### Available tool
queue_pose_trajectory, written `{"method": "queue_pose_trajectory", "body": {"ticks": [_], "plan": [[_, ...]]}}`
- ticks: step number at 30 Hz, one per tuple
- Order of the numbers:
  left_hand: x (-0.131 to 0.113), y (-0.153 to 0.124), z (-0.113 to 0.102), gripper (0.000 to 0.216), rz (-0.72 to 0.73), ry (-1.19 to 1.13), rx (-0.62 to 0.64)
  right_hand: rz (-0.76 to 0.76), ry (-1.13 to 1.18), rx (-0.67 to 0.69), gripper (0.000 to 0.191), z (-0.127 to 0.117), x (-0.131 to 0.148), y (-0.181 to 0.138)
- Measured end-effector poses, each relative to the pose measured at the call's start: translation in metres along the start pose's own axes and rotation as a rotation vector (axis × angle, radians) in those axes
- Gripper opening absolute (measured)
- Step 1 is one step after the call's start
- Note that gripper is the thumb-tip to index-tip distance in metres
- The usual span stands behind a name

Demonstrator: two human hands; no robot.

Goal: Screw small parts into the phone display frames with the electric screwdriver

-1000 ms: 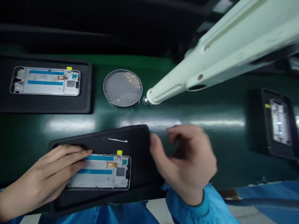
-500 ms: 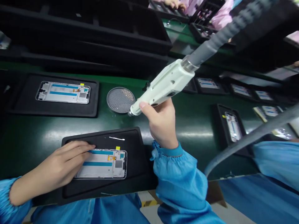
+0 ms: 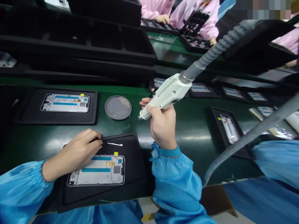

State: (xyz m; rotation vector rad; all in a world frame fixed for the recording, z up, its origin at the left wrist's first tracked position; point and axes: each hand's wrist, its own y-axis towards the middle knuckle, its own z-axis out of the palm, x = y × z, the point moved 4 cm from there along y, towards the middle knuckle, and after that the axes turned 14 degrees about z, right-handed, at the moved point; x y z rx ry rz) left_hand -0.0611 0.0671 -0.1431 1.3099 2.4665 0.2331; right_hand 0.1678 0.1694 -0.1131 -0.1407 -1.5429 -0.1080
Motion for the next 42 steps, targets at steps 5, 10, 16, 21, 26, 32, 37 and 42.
{"method": "queue_pose_trajectory", "body": {"ticks": [5, 10, 16, 21, 26, 32, 37, 42], "plan": [[-0.006, -0.004, -0.004, 0.015, 0.033, 0.009, -0.023, -0.115, 0.096, 0.002, 0.021, 0.005, 0.019, 0.018], [-0.03, -0.021, -0.013, 0.023, 0.068, -0.009, -0.077, -0.198, 0.093, -0.009, 0.079, 0.026, 0.045, 0.023], [-0.036, -0.029, 0.0, 0.036, 0.015, 0.06, -0.213, -0.137, 0.015, 0.222, 0.075, 0.067, 0.029, 0.021], [-0.034, -0.041, 0.017, 0.032, -0.05, 0.011, -0.278, -0.068, 0.008, 0.351, 0.038, 0.088, 0.003, 0.023], [-0.038, -0.054, 0.034, 0.026, -0.018, -0.026, -0.247, 0.044, 0.086, 0.271, 0.017, 0.09, -0.01, 0.024], [-0.042, -0.062, 0.045, 0.021, -0.027, -0.045, -0.246, 0.121, 0.227, 0.272, 0.016, 0.092, -0.016, 0.023], [-0.041, -0.059, 0.045, 0.022, -0.029, -0.074, -0.234, 0.126, 0.239, 0.272, 0.015, 0.092, -0.019, 0.024], [-0.039, -0.057, 0.04, 0.023, -0.035, -0.073, -0.233, 0.115, 0.164, 0.278, 0.014, 0.092, -0.023, 0.023]]}}
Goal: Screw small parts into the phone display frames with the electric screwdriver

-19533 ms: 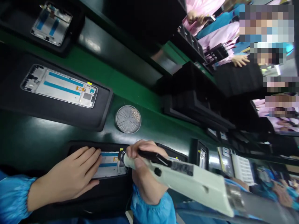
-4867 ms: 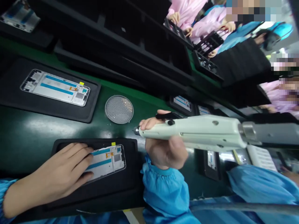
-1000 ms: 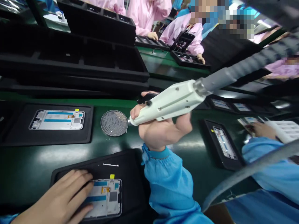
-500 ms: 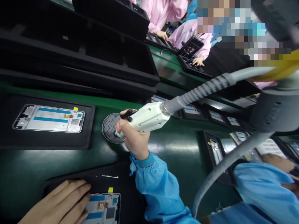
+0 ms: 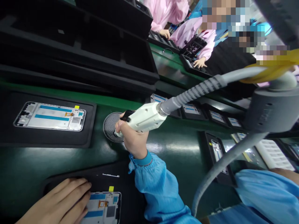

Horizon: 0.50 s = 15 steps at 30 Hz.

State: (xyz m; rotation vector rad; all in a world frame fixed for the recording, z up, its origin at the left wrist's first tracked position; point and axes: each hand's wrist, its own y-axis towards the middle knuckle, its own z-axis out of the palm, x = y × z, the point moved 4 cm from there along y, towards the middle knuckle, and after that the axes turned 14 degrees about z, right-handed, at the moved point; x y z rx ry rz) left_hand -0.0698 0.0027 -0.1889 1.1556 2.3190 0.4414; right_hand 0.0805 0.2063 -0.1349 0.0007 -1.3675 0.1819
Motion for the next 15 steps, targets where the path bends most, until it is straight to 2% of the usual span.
{"method": "queue_pose_trajectory", "body": {"ticks": [4, 8, 12, 15], "plan": [[0.002, 0.015, -0.015, 0.029, 0.023, 0.042, 0.011, -0.028, 0.004, 0.001, 0.022, 0.002, 0.003, -0.002], [0.01, 0.046, -0.028, 0.028, 0.049, 0.022, -0.001, -0.119, 0.066, -0.005, 0.024, 0.001, 0.033, -0.017], [0.023, 0.072, -0.018, 0.021, 0.062, 0.014, 0.094, -0.198, 0.087, 0.001, 0.014, -0.009, 0.065, -0.05], [0.03, 0.081, -0.007, 0.022, 0.034, 0.025, 0.164, -0.228, 0.014, -0.036, 0.013, -0.022, 0.068, -0.077]]}}
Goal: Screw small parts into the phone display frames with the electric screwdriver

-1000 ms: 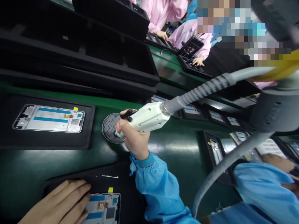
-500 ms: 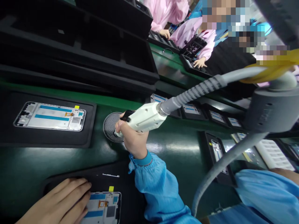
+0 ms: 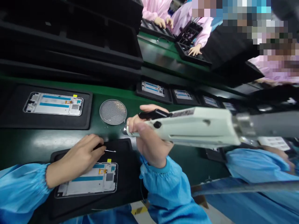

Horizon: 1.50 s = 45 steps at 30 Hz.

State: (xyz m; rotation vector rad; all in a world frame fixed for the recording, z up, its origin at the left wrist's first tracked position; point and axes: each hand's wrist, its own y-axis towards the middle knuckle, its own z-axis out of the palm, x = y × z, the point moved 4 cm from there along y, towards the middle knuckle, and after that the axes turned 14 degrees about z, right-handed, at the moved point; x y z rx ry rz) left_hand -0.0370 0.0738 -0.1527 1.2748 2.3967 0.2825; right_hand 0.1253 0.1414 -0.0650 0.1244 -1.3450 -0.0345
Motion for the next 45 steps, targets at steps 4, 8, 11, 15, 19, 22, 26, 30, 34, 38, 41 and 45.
{"method": "queue_pose_trajectory", "body": {"ticks": [4, 8, 11, 15, 19, 22, 26, 30, 34, 38, 41, 45], "plan": [[0.003, 0.005, 0.005, 0.026, -0.002, 0.012, 0.046, -0.072, -0.1, -0.141, 0.024, -0.028, -0.008, -0.015], [0.001, 0.01, 0.007, 0.029, 0.039, 0.072, 0.101, -0.074, -0.171, -0.283, 0.017, -0.059, -0.024, -0.003], [-0.003, 0.017, 0.007, 0.026, 0.091, 0.145, 0.143, 0.017, -0.219, -0.309, 0.021, -0.073, -0.038, 0.009], [-0.007, 0.022, 0.004, 0.024, 0.15, 0.236, 0.168, 0.06, -0.257, -0.309, 0.032, -0.081, -0.049, 0.015], [-0.011, 0.014, -0.005, 0.025, 0.175, 0.305, 0.148, 0.033, -0.321, -0.335, 0.04, -0.08, -0.048, 0.013], [-0.021, 0.003, -0.017, 0.027, 0.177, 0.359, 0.102, -0.066, -0.361, -0.444, 0.05, -0.075, -0.035, -0.012], [-0.045, -0.014, -0.034, 0.025, 0.206, 0.414, 0.033, -0.15, -0.729, 0.005, 0.036, -0.033, -0.022, -0.062], [-0.071, -0.03, -0.043, 0.017, 0.191, 0.447, -0.049, -0.121, -0.868, 0.504, 0.018, 0.001, -0.034, -0.108], [-0.091, -0.044, -0.04, 0.018, 0.141, 0.443, -0.07, -0.131, -0.834, 0.49, 0.013, 0.006, -0.046, -0.126], [-0.098, -0.047, -0.034, 0.019, 0.106, 0.43, -0.078, -0.171, -0.834, 0.481, 0.016, 0.007, -0.047, -0.132], [-0.098, -0.045, -0.032, 0.02, 0.099, 0.452, -0.077, -0.191, -0.842, 0.452, 0.02, 0.006, -0.043, -0.131], [-0.094, -0.043, -0.03, 0.02, 0.085, 0.439, -0.086, -0.19, -0.872, 0.441, 0.017, 0.002, -0.046, -0.127]]}}
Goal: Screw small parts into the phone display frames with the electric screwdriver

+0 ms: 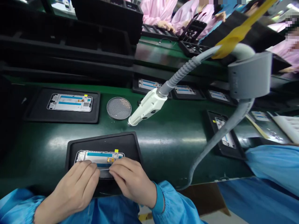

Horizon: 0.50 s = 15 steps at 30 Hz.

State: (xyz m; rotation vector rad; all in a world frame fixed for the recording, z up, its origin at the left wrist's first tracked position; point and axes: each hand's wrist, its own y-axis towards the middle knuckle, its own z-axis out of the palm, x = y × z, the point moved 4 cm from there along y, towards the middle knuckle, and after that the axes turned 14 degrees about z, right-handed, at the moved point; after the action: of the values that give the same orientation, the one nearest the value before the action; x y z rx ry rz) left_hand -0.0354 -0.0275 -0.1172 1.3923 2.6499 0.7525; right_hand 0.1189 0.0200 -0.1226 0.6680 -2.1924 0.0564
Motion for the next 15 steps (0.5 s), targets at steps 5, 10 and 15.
{"method": "queue_pose_trajectory", "body": {"ticks": [5, 10, 15], "plan": [[0.014, -0.007, 0.011, 0.02, -0.029, -0.082, 0.004, -0.079, -0.241, -0.093, 0.017, 0.003, -0.02, 0.001], [0.026, -0.014, 0.024, 0.02, -0.025, -0.116, 0.06, -0.136, -0.329, -0.107, 0.02, 0.009, -0.035, 0.001], [0.021, -0.017, 0.032, 0.024, -0.056, -0.181, 0.104, -0.162, -0.366, -0.079, 0.02, 0.013, -0.035, 0.001]]}}
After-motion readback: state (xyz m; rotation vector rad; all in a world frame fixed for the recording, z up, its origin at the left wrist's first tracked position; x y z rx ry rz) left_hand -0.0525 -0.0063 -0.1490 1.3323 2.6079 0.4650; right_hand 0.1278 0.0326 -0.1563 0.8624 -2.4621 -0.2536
